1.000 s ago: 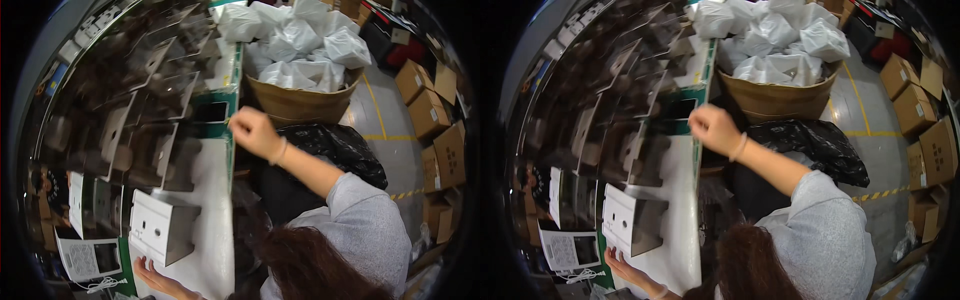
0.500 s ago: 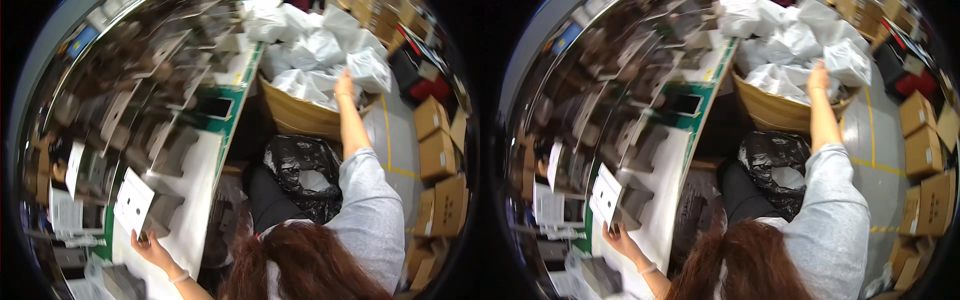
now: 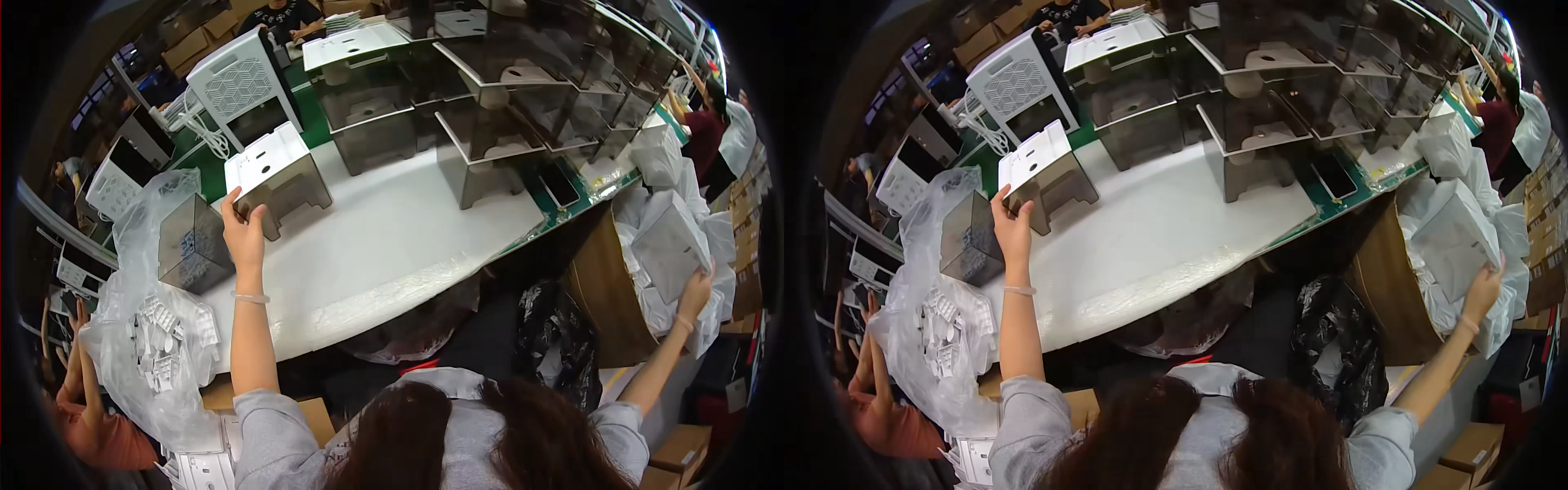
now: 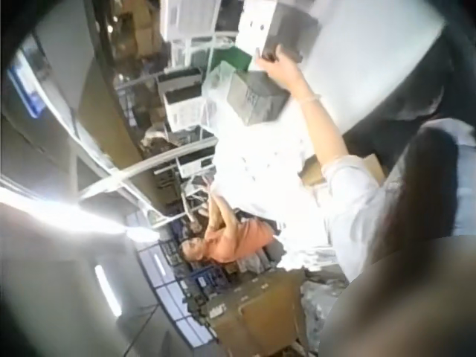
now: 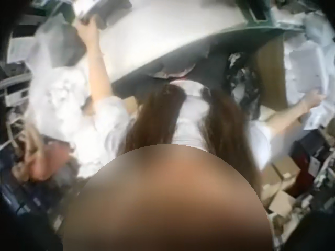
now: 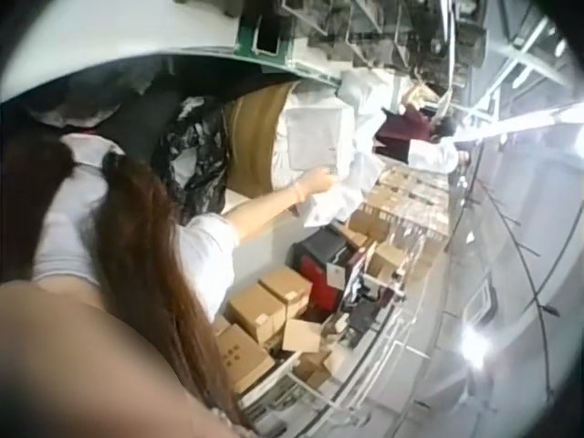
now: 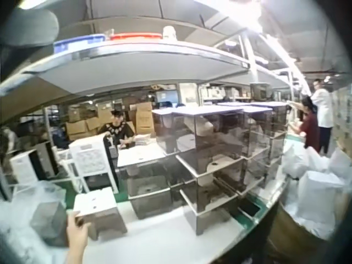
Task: Packaging components into boxes and placing them into protective bags at a factory workstation.
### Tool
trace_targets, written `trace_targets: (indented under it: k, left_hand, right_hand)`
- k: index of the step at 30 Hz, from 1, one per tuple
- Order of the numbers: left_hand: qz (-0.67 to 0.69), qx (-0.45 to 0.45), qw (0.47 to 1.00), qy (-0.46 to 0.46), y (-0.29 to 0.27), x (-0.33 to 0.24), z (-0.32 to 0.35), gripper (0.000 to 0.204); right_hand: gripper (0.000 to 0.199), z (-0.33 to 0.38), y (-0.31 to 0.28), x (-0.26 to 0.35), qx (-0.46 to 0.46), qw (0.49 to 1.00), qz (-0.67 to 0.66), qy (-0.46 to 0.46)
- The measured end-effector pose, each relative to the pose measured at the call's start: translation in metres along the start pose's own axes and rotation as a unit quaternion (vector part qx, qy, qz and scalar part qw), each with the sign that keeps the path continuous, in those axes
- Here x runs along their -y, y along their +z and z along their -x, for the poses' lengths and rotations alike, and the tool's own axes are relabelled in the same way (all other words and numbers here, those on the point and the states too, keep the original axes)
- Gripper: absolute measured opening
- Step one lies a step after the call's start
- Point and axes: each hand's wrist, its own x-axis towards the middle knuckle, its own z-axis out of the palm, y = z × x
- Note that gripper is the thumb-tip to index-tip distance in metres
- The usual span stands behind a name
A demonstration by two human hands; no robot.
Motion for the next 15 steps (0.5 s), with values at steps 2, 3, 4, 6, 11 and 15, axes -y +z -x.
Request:
trace_targets:
  k: [2,3,4,6,11,15]
  left_hand:
    - [-0.022,-0.013,0.999,-0.031,0.001,0.008,-0.009,0.049]
    - [-0.038,-0.020,0.999,-0.022,0.001,0.018,-0.018,0.050]
    - [-0.037,-0.018,0.999,-0.023,0.002,0.024,-0.025,0.050]
    - [-0.084,-0.045,0.995,0.013,0.005,0.038,-0.036,0.050]
    - [-0.136,-0.043,0.977,0.155,0.020,-0.020,0.006,0.055]
    - [0.144,0.197,0.969,-0.041,0.012,-0.079,0.048,0.055]
  right_hand:
    - [0.042,0.011,-0.067,0.068,0.069,0.970,-0.220,-0.078]
    - [0.042,0.019,-0.093,0.098,0.066,0.971,-0.218,-0.078]
    - [0.042,0.026,-0.111,0.128,0.116,0.943,-0.292,-0.114]
    - [0.043,0.045,-0.128,0.191,0.191,0.881,-0.390,-0.186]
    - [0.039,0.119,-0.112,0.367,0.259,0.761,-0.492,-0.334]
    - [0.039,0.173,-0.057,0.440,0.089,0.700,-0.597,-0.382]
